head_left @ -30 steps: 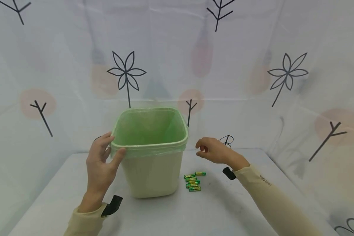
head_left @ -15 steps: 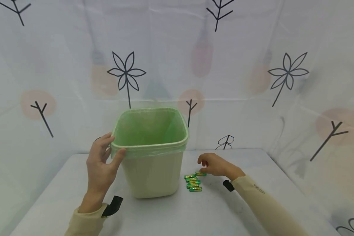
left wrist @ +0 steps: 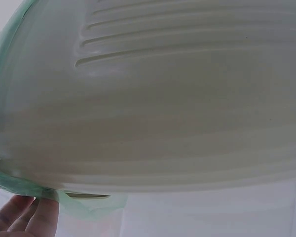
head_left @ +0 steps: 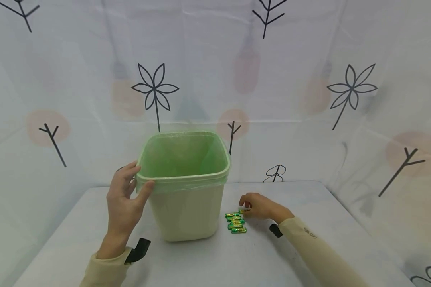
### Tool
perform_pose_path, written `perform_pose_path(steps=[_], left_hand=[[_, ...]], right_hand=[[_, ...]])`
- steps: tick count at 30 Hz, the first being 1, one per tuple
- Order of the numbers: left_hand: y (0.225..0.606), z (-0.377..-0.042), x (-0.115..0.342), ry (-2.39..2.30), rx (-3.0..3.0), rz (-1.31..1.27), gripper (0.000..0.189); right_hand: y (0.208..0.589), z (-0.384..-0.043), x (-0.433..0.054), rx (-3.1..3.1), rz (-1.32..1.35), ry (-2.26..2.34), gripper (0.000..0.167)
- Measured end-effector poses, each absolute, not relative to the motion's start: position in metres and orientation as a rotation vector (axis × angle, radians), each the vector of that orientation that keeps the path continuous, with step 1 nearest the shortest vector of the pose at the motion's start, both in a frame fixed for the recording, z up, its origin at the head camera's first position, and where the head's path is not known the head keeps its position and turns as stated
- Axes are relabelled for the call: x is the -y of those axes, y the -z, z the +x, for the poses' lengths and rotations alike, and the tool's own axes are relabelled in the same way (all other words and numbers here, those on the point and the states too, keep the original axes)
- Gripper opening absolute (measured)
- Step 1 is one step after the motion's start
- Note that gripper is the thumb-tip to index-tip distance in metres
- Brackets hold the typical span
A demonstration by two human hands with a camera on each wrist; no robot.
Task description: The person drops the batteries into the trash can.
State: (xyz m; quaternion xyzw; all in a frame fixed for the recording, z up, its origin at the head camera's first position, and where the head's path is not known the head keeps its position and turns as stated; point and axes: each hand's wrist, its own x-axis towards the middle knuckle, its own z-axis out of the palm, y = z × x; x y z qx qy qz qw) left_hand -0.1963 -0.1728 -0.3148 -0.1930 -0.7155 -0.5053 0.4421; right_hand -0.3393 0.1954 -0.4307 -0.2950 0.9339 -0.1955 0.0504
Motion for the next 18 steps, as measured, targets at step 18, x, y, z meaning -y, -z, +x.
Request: perform_pose_path(steps=[18], left_hand=[[0.327,-0.21,0.182,1.245,1.769,-0.489,0.05]], right_hand=[[0.438,-0.336,-0.197,-2.775,-0.898,0.647,0.016]])
